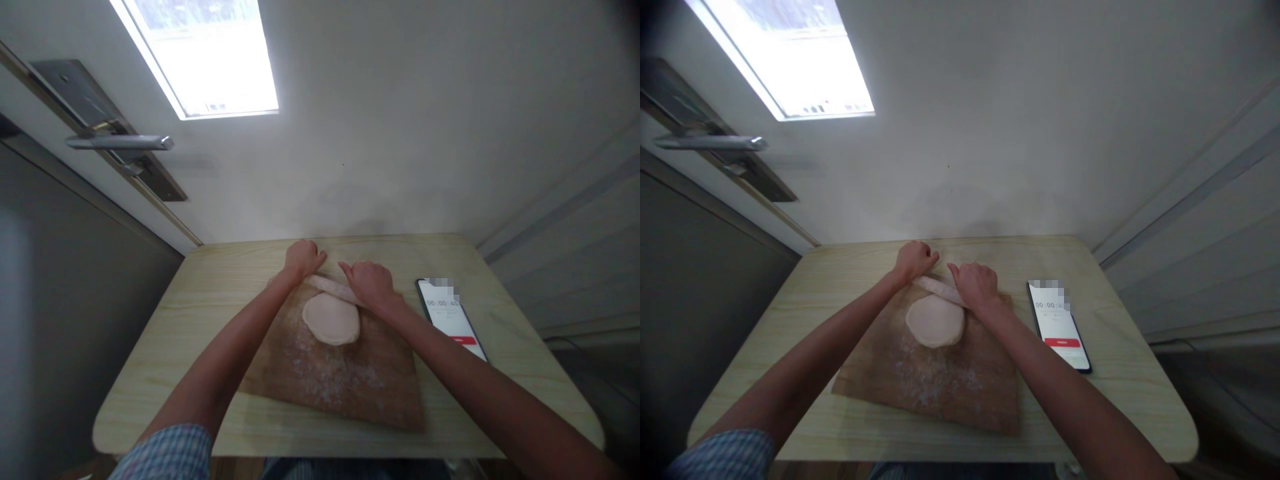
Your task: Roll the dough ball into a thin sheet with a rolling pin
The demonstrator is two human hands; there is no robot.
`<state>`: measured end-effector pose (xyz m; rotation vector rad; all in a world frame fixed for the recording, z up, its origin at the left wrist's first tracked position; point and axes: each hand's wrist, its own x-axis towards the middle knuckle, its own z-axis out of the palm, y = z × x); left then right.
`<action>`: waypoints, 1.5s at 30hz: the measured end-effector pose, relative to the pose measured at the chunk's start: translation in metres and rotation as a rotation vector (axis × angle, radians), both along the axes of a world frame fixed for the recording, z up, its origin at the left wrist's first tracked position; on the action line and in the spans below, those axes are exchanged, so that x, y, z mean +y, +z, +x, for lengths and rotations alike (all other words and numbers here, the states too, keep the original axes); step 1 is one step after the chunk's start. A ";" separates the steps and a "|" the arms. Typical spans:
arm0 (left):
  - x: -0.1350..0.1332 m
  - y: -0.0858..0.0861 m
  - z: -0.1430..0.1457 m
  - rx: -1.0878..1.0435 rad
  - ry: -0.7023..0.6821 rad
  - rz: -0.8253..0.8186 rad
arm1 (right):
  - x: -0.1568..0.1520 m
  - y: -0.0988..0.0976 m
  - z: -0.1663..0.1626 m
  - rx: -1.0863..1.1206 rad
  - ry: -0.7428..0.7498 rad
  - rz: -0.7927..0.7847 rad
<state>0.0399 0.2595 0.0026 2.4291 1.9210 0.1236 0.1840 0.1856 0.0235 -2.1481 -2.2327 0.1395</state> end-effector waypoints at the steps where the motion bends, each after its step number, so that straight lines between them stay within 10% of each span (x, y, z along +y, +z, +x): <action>1: 0.000 0.001 0.000 -0.008 -0.008 0.000 | 0.000 0.000 0.000 0.000 -0.003 0.010; 32: -0.154 0.001 -0.039 -0.165 -0.049 0.159 | -0.085 -0.008 -0.018 0.085 0.338 0.232; 40: -0.178 -0.002 -0.056 -0.519 -0.032 0.209 | -0.101 -0.007 0.001 0.091 0.497 0.242; 45: -0.171 0.009 -0.060 -0.811 0.219 0.183 | -0.092 -0.003 0.006 0.099 0.513 0.166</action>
